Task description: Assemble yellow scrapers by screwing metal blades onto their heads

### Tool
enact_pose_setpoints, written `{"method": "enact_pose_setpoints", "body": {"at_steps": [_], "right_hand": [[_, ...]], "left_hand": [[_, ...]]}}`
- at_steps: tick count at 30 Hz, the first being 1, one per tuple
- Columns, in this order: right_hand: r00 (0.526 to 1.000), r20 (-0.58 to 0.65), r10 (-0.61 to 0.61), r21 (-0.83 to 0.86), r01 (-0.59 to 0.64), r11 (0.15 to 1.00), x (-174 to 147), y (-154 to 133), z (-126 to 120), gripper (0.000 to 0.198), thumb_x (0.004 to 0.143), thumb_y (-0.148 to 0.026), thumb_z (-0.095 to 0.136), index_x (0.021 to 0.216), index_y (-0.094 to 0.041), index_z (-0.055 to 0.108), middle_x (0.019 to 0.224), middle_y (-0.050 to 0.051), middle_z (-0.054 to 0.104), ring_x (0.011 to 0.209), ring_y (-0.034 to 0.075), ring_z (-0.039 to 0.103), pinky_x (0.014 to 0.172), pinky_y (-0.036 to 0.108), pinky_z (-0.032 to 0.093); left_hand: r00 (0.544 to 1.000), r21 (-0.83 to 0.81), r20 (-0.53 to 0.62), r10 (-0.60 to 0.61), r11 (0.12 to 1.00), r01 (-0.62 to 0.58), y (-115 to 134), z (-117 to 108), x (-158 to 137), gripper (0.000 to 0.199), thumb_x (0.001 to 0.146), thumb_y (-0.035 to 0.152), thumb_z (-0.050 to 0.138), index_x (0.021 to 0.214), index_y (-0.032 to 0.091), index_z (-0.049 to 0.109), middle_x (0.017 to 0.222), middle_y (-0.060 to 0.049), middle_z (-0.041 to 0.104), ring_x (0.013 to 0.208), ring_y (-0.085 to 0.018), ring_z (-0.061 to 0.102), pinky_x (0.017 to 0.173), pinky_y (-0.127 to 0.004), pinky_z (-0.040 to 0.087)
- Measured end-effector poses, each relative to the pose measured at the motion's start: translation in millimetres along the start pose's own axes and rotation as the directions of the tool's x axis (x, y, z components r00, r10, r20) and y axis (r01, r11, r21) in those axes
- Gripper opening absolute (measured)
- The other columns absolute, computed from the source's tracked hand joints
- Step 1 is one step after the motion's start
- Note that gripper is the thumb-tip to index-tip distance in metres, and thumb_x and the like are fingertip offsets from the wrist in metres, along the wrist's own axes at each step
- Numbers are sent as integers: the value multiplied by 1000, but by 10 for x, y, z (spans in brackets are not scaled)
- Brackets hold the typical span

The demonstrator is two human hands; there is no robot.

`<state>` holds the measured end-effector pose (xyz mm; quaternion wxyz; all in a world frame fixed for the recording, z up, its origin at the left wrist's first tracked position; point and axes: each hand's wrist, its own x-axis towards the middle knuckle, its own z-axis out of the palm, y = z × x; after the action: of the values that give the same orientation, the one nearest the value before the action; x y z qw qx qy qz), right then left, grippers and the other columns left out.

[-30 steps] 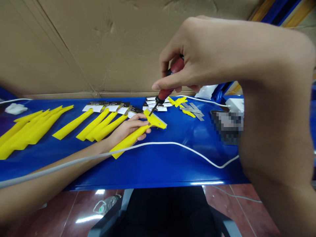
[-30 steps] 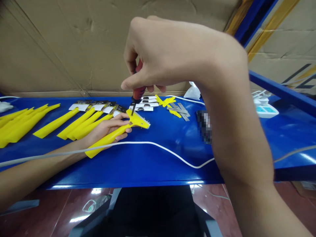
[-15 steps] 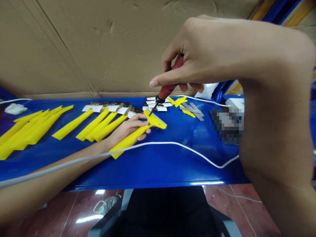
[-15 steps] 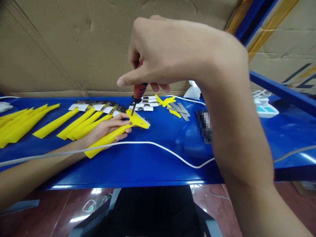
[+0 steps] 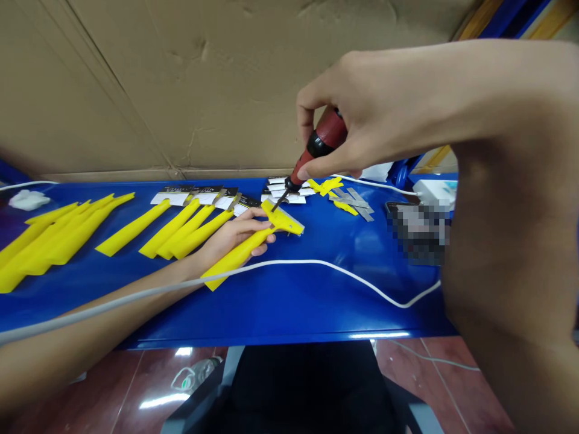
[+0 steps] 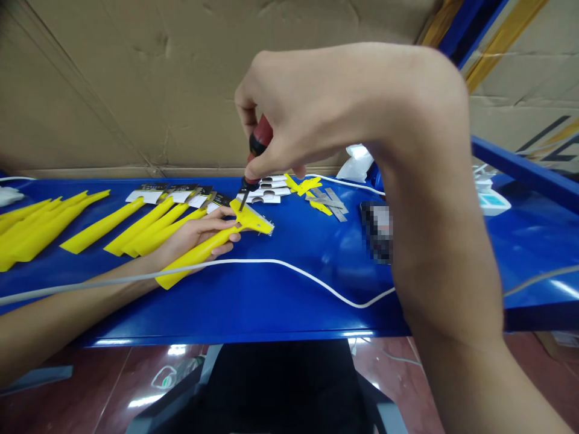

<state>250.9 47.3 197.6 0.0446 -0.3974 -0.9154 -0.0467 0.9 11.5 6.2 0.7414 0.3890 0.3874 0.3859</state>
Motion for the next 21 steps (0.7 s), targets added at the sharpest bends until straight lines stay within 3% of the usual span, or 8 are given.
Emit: {"method": "enact_pose_setpoints", "body": {"at_steps": [10, 15, 21], "right_hand": [[998, 10, 55, 70, -55, 996, -32, -113, -48, 46, 85, -66, 86, 104, -24, 81, 81, 5, 76, 85, 24, 71, 65, 30, 47], [999, -6, 53, 37, -52, 998, -38, -109, -48, 47, 87, -69, 82, 99, -23, 80, 74, 4, 72, 76, 21, 69, 59, 29, 44], [998, 1, 65, 62, -65, 996, -39, -102, -37, 48, 90, -71, 79, 96, -23, 81, 68, 2, 70, 73, 18, 67, 59, 29, 41]], "left_hand": [[1000, -14, 23, -1, 1000, 1, -17, -11, 32, 30, 87, 17, 79, 107, 21, 57, 79, -5, 72, 52, -13, 60, 44, -19, 36], [1000, -17, -8, 19, 1000, -19, 0, 29, 14, 36, 83, 15, 82, 109, 21, 58, 83, -5, 72, 60, -15, 65, 46, -20, 36], [1000, 5, -7, 4, 1000, -4, 6, 23, -2, 42, 82, 22, 87, 109, 24, 55, 78, -3, 72, 53, -13, 59, 48, -22, 34]]}}
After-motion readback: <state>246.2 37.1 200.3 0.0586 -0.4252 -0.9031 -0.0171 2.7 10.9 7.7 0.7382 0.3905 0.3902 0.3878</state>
